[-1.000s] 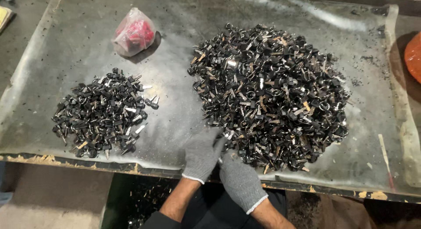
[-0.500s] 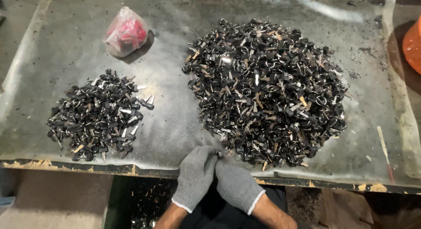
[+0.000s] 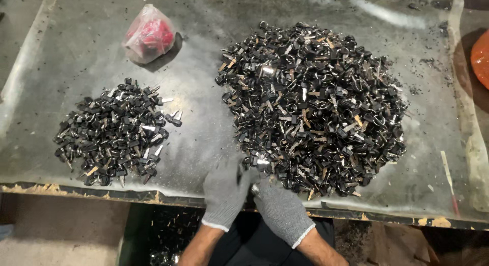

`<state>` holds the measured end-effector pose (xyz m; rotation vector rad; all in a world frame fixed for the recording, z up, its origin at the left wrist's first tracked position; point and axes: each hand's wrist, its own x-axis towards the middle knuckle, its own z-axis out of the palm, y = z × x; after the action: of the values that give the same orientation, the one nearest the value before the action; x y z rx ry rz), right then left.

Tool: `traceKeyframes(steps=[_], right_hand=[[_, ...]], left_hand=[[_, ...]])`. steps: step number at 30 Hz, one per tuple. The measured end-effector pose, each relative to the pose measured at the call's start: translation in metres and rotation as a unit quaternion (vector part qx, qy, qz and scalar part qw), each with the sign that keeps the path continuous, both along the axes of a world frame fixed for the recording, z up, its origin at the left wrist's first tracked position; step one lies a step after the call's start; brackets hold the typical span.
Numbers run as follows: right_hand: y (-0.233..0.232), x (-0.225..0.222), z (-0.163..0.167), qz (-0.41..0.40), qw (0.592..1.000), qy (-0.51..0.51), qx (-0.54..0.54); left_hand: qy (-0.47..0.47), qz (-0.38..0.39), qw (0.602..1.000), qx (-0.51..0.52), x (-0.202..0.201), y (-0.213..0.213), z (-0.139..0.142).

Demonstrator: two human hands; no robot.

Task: The person, wearing gray gloves, picks small black metal components one at a time from a large pile on a work table and places selected pieces into a separate smaller pile, repeatedly sorting through the heap. A plastic bag of red items and an orange basket sit nearby on the table.

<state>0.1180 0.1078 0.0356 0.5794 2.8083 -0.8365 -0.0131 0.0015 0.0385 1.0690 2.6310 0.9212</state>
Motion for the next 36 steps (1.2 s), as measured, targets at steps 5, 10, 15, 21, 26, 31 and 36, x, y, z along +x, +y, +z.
traceKeyframes(steps=[5,10,15,21,26,31,36], right_hand=[[-0.002,0.002,-0.003,0.018,0.999,0.022,0.041],[0.011,0.000,-0.006,-0.011,0.994,-0.109,-0.010],[0.014,-0.001,0.000,0.019,0.998,-0.059,0.026],[0.006,-0.004,0.015,-0.042,0.996,-0.027,-0.078],[0.011,-0.014,0.011,-0.008,0.998,0.008,-0.065],[-0.011,-0.019,0.004,-0.016,0.982,0.000,0.187],[-0.001,-0.020,0.011,-0.003,0.997,-0.064,0.053]], left_hand=[[0.073,-0.021,0.993,0.096,-0.002,0.011,-0.002],[-0.193,-0.015,0.980,0.036,0.009,-0.006,-0.003],[0.018,-0.082,0.994,0.076,0.003,-0.024,-0.001],[-0.039,-0.084,0.996,-0.002,-0.003,-0.022,0.003],[-0.012,-0.119,0.993,-0.019,-0.005,-0.019,-0.005],[0.047,-0.165,0.985,-0.022,-0.004,-0.018,-0.013],[0.012,-0.139,0.990,0.013,-0.001,-0.020,-0.009]])
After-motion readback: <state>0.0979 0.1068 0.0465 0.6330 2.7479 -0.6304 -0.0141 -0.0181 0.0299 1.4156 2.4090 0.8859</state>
